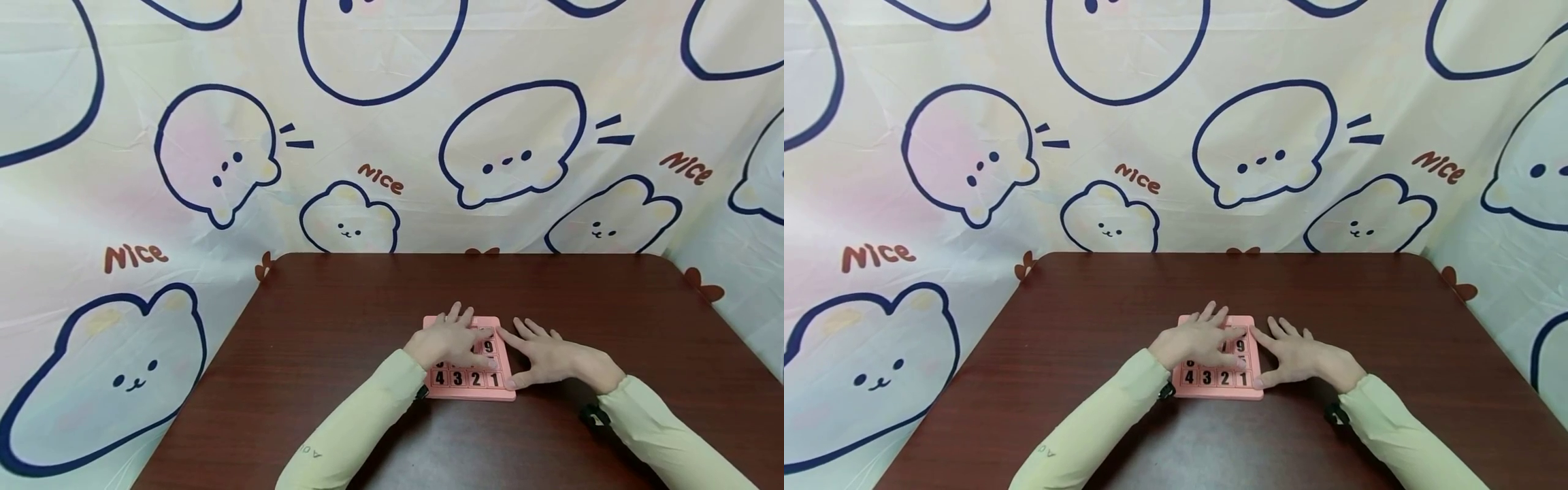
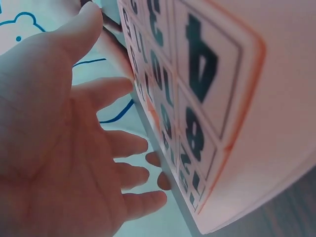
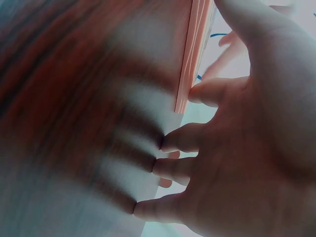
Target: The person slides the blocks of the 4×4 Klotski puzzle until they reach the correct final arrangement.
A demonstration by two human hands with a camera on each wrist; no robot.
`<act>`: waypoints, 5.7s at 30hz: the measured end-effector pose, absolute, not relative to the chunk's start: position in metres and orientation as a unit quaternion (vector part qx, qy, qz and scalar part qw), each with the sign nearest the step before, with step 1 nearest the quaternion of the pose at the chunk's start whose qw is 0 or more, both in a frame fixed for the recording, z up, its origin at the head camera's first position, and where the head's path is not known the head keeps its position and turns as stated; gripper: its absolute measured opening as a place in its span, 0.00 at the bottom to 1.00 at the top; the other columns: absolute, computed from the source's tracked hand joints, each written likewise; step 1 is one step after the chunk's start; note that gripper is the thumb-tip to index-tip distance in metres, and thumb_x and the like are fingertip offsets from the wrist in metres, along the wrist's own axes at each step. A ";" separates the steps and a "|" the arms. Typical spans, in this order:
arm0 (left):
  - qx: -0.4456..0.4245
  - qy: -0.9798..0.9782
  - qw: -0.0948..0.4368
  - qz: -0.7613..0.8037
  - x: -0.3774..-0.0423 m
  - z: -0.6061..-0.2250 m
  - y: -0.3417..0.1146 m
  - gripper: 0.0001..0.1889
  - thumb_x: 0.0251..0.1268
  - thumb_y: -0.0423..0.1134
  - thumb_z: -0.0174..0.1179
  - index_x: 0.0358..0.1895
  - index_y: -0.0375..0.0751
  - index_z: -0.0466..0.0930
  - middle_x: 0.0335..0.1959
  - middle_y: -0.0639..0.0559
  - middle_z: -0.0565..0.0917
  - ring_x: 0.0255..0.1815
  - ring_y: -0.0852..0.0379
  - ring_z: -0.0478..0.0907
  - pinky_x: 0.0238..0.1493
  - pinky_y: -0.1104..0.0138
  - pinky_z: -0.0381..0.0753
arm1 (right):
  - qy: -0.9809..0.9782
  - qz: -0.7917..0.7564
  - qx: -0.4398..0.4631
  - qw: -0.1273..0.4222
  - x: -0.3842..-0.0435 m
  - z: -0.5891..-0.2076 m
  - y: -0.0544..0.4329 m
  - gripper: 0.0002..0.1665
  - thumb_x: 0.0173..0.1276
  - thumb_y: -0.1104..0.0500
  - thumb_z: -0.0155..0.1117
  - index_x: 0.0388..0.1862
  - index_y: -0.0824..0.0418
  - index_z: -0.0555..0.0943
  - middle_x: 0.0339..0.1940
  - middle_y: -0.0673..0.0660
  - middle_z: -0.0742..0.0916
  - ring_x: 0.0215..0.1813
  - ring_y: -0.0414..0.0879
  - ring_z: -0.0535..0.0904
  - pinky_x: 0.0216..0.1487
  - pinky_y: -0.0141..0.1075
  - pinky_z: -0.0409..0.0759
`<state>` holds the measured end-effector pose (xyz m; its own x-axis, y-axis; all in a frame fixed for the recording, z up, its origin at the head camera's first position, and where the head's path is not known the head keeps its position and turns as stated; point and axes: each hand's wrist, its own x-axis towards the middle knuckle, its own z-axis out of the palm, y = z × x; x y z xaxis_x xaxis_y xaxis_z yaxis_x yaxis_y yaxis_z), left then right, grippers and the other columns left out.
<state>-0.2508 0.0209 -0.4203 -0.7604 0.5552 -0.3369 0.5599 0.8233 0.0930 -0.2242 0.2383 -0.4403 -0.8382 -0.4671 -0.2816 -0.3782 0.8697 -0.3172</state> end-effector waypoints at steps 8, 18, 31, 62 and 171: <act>0.272 0.944 0.187 -0.007 -0.249 -0.419 0.012 0.38 0.60 0.75 0.49 0.74 0.79 0.53 0.82 0.50 0.45 0.83 0.46 0.34 0.79 0.48 0.47 | 0.952 -0.119 -0.218 0.180 -0.224 -0.440 0.237 0.65 0.53 0.24 0.64 0.80 0.55 0.54 0.78 0.75 0.55 0.78 0.74 0.46 0.64 0.78 0.49; 0.260 0.945 0.196 0.004 -0.251 -0.417 -0.005 0.38 0.59 0.75 0.50 0.74 0.77 0.55 0.82 0.48 0.45 0.83 0.45 0.33 0.79 0.47 0.46 | 0.952 -0.121 -0.213 0.182 -0.224 -0.440 0.237 0.65 0.52 0.23 0.64 0.80 0.55 0.54 0.78 0.75 0.55 0.78 0.74 0.45 0.65 0.77 0.48; 0.293 0.942 0.164 0.005 -0.241 -0.415 0.001 0.37 0.61 0.73 0.52 0.74 0.73 0.59 0.82 0.49 0.47 0.83 0.45 0.36 0.78 0.47 0.48 | 0.952 -0.122 -0.218 0.178 -0.223 -0.440 0.237 0.65 0.52 0.24 0.64 0.80 0.55 0.54 0.78 0.75 0.55 0.77 0.75 0.46 0.63 0.78 0.49; 0.266 0.948 0.171 -0.029 -0.248 -0.419 0.012 0.34 0.63 0.73 0.47 0.74 0.78 0.55 0.82 0.50 0.46 0.83 0.45 0.34 0.79 0.49 0.47 | 0.951 -0.122 -0.223 0.176 -0.222 -0.441 0.236 0.64 0.53 0.24 0.64 0.80 0.56 0.55 0.77 0.76 0.56 0.77 0.75 0.47 0.63 0.78 0.50; 0.321 0.936 0.142 -0.037 -0.216 -0.420 -0.005 0.33 0.63 0.73 0.48 0.72 0.79 0.58 0.81 0.51 0.49 0.83 0.46 0.39 0.78 0.49 0.51 | 0.952 -0.122 -0.220 0.173 -0.223 -0.439 0.236 0.64 0.53 0.25 0.64 0.79 0.57 0.54 0.77 0.77 0.55 0.77 0.76 0.47 0.63 0.78 0.50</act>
